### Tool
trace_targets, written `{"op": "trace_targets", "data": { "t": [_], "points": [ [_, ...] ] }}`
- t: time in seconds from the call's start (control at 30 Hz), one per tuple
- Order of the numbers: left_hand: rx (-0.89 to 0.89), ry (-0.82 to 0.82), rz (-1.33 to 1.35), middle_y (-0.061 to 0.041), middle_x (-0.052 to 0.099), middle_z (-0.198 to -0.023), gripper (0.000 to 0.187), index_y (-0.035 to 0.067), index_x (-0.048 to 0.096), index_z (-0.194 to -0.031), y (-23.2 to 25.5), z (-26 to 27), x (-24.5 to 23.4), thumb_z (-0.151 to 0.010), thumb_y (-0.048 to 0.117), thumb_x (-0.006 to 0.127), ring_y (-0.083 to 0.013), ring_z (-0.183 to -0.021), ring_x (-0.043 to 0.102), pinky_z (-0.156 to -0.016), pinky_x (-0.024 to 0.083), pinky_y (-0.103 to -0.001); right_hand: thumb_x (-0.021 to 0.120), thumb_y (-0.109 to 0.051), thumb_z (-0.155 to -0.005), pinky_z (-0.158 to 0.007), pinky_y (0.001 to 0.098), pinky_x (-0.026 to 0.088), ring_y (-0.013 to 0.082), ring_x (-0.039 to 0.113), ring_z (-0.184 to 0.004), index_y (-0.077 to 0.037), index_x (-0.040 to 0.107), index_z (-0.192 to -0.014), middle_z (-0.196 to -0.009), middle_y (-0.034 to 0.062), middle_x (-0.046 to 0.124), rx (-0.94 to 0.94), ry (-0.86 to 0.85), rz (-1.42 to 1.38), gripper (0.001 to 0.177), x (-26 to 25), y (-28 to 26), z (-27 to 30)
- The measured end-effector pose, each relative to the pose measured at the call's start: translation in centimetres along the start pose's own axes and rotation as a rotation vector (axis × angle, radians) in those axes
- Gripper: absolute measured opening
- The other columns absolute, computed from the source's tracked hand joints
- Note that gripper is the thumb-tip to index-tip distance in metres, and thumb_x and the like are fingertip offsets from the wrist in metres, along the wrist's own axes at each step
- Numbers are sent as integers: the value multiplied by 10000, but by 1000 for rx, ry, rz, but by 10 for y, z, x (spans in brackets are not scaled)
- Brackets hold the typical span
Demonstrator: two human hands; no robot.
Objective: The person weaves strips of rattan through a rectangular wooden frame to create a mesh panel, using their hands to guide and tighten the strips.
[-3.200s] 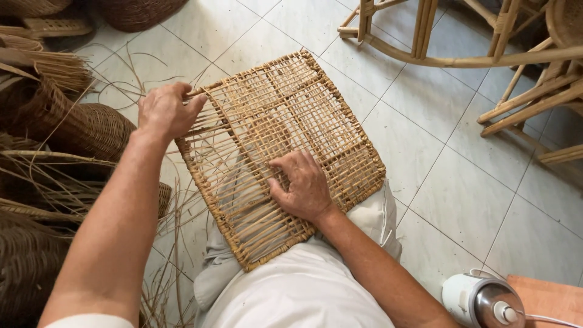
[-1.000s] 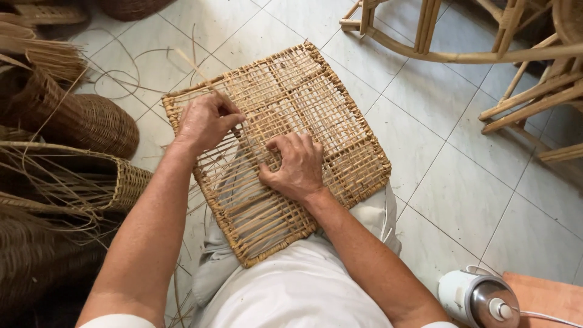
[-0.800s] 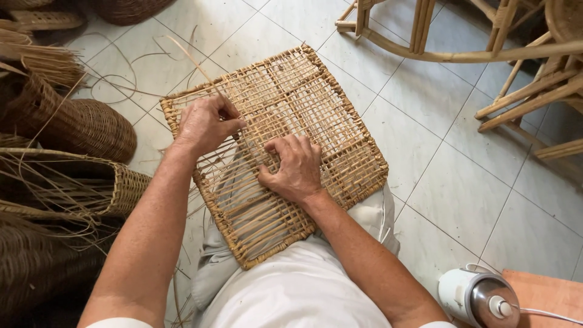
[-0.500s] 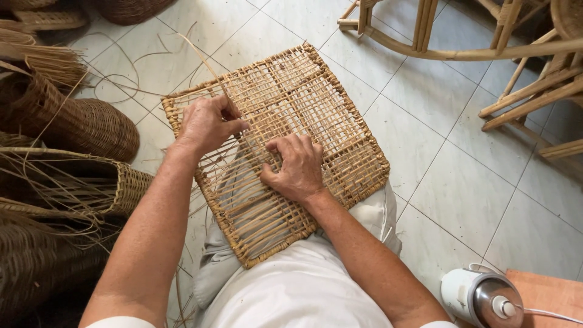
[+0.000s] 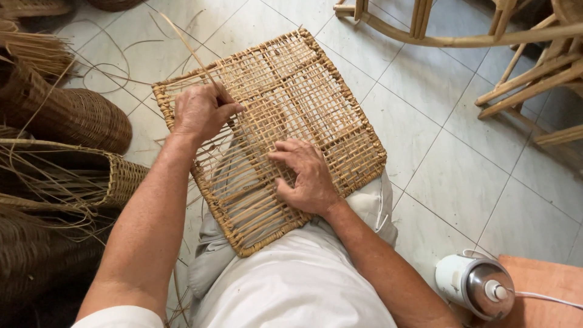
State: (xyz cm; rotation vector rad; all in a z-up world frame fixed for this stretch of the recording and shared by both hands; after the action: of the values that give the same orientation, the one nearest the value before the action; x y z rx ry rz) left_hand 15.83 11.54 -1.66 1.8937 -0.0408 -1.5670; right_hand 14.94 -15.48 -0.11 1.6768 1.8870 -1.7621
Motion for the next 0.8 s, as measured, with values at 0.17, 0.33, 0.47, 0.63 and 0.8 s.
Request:
{"op": "trace_targets", "data": {
  "t": [0.17,0.33,0.47,0.63,0.8],
  "points": [
    [-46,-28,53,74,747,-810,186,380,783,-917,-5,-2,6,-786,462,885,-236,-927,740,-811,556,-377,806,-344,-679,-1219,566,261,392,495,-1419,-221,671,-1382,-1449,126,611,-9,-90,70,727,1,-12,6],
    [-61,-54,63,71,747,-826,195,375,787,-936,-7,0,5,-799,465,891,-233,-930,739,-813,554,-368,811,-330,-654,-1218,568,273,378,515,-1406,-234,658,-1390,-1434,105,617,2,-63,94,758,7,-6,6],
    [-52,-64,77,46,754,-840,198,355,788,-941,2,3,-3,-810,459,893,-258,-945,737,-822,554,-391,795,-325,-690,-1235,570,244,362,500,-1434,-258,640,-1415,-1469,94,601,5,-98,98,745,12,1,8],
    [-78,-86,84,48,761,-849,188,355,794,-942,0,1,-4,-803,438,889,-269,-958,738,-837,549,-391,753,-307,-741,-1247,602,180,407,422,-1488,-217,587,-1487,-1551,147,536,-21,-194,41,770,3,-9,22],
    [-85,-105,90,44,761,-850,185,342,796,-942,-3,2,2,-805,424,890,-269,-953,737,-833,546,-391,763,-376,-716,-1267,567,126,372,380,-1521,-218,529,-1540,-1597,134,488,-38,-215,190,871,5,-12,47]
  ]
}}
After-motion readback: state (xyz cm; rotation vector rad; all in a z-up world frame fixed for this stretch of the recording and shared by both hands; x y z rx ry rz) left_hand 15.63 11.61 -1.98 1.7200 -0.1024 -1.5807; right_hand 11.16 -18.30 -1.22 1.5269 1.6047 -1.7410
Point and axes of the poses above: each hand's wrist, its own z-axis away from the middle knuckle, its own x-axis out of the palm, y = z × x, the point moved 8 cm from there along -z, towards the middle knuckle
